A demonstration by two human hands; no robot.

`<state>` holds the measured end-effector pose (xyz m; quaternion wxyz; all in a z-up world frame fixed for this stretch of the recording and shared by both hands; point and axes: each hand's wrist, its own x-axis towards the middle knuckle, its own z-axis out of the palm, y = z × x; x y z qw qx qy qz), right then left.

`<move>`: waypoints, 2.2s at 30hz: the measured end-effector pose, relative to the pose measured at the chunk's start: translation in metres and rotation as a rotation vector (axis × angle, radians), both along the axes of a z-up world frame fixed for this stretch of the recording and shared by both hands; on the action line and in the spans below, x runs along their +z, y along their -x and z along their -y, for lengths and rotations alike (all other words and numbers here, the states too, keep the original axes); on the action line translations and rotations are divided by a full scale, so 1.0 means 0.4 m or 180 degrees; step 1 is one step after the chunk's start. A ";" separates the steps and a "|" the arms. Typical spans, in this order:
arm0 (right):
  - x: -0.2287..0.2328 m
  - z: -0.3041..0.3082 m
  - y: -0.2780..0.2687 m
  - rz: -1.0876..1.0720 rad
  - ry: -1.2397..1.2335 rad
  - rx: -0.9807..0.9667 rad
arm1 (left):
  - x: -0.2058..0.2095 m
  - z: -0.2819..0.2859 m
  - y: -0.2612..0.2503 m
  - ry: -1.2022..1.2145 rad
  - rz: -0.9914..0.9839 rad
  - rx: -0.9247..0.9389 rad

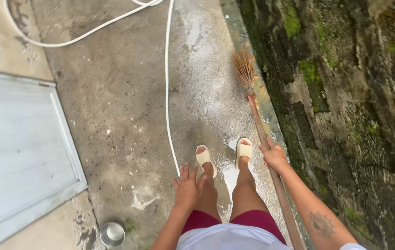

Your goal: The person sweeps water and debris along a wet outdoor concrete path using a broom by hand.

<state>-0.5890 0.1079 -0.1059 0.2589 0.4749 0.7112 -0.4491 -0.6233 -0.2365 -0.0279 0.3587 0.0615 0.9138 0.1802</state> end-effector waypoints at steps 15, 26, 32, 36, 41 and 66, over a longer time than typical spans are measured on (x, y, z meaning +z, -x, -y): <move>0.006 0.044 -0.215 0.0238 0.0661 -0.0035 | -0.012 -0.123 0.023 -0.0127 -0.0025 -0.0867; 0.309 -0.031 -0.558 0.0801 0.0733 0.0761 | 0.000 -0.236 -0.280 -0.0046 0.0203 -0.0152; 0.230 -0.186 -0.676 0.1514 0.0639 0.1152 | 0.018 -0.279 -0.343 -0.0024 0.0092 -0.0180; 0.189 -0.241 -0.703 0.0717 -0.0090 0.0916 | -0.002 -0.291 -0.374 -0.0049 0.0140 -0.0210; 0.260 -0.181 -0.738 0.0860 0.0069 0.0363 | -0.012 -0.348 -0.383 -0.0196 -0.0106 -0.0438; -0.071 -0.274 -0.765 0.2046 -0.0060 -0.1123 | -0.010 -0.514 -0.007 -0.0376 0.0084 -0.0978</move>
